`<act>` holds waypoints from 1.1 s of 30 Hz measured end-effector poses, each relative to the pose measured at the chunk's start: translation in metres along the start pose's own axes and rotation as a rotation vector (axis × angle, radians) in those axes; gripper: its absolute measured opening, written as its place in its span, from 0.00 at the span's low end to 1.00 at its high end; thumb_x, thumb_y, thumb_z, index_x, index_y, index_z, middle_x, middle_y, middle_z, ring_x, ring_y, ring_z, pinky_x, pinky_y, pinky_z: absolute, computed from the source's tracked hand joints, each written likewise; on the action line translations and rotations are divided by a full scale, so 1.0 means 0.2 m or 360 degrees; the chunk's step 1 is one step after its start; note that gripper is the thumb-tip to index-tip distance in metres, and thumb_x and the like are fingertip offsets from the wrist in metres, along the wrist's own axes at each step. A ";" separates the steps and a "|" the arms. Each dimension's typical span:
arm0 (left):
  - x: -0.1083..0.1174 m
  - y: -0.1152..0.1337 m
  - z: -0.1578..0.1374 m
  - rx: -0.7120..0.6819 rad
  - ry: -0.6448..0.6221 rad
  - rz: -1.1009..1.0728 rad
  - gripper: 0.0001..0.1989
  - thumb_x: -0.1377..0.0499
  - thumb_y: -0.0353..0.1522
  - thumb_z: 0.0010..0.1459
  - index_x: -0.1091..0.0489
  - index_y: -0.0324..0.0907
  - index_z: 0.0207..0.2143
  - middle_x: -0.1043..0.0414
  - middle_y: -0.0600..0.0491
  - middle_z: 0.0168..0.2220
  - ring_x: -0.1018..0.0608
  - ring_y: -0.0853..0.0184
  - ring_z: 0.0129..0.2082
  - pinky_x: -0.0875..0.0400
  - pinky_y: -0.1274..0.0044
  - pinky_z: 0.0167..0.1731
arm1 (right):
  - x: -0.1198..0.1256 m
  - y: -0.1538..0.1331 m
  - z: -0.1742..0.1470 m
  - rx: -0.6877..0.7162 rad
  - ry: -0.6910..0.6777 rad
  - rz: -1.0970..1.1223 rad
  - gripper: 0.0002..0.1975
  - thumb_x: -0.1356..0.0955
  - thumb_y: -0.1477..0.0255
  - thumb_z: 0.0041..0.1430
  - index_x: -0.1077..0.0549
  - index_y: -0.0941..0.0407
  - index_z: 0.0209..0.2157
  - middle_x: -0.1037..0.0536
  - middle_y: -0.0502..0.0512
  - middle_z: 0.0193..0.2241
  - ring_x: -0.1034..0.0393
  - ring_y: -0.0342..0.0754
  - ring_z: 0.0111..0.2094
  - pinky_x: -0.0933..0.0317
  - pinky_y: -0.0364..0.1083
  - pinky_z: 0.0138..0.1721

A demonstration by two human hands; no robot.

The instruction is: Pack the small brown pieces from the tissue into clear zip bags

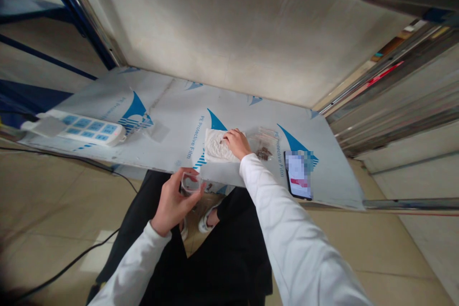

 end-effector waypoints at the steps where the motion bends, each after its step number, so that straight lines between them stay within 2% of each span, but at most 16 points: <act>1: 0.00 0.00 0.00 0.0001 0.0004 0.0001 0.11 0.38 0.33 0.51 0.34 0.44 0.37 0.26 0.54 0.34 0.24 0.64 0.36 0.32 0.73 0.38 | 0.00 0.00 0.00 -0.0010 0.0002 0.0009 0.05 0.32 0.78 0.56 0.23 0.56 0.32 0.22 0.57 0.34 0.32 0.51 0.40 0.39 0.48 0.45; 11: 0.02 0.01 0.00 0.0000 0.0014 0.0002 0.10 0.38 0.34 0.51 0.34 0.44 0.36 0.25 0.54 0.34 0.23 0.64 0.35 0.31 0.73 0.38 | -0.02 0.05 -0.04 -0.0191 0.0050 0.0173 0.05 0.32 0.80 0.54 0.26 0.57 0.32 0.22 0.54 0.32 0.28 0.46 0.34 0.36 0.44 0.40; 18: 0.03 0.00 0.00 0.0010 0.0007 0.0017 0.10 0.39 0.34 0.52 0.34 0.44 0.38 0.25 0.53 0.34 0.23 0.63 0.36 0.31 0.72 0.40 | -0.01 0.03 -0.07 -0.0329 0.0119 0.0264 0.05 0.32 0.80 0.53 0.25 0.58 0.32 0.21 0.57 0.33 0.27 0.46 0.35 0.35 0.46 0.41; 25: 0.04 -0.01 0.00 0.0022 0.0017 0.0023 0.11 0.38 0.34 0.52 0.33 0.44 0.38 0.25 0.53 0.33 0.23 0.64 0.35 0.31 0.73 0.39 | 0.00 0.07 -0.12 -0.0431 0.0089 0.0365 0.06 0.31 0.78 0.53 0.23 0.58 0.34 0.19 0.57 0.33 0.25 0.45 0.34 0.33 0.45 0.41; 28: 0.04 -0.01 0.00 0.0018 0.0021 0.0011 0.10 0.39 0.35 0.53 0.34 0.44 0.38 0.26 0.54 0.33 0.23 0.65 0.35 0.31 0.73 0.39 | 0.01 0.08 -0.11 -0.0543 0.0086 0.0354 0.06 0.30 0.77 0.52 0.23 0.57 0.34 0.19 0.55 0.33 0.25 0.45 0.34 0.33 0.45 0.41; 33: 0.03 0.00 0.00 0.0001 0.0028 0.0018 0.10 0.39 0.34 0.52 0.34 0.43 0.38 0.25 0.53 0.34 0.23 0.65 0.35 0.30 0.73 0.39 | -0.01 0.08 -0.09 -0.0879 0.0100 0.0250 0.03 0.30 0.74 0.51 0.23 0.57 0.30 0.19 0.56 0.29 0.24 0.49 0.32 0.33 0.46 0.38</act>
Point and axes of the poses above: each hand's wrist, its own z-axis towards the middle knuckle, its own x-axis out of the back of the hand, y = z × x, the point moved 2 cm from there along z, towards the middle knuckle
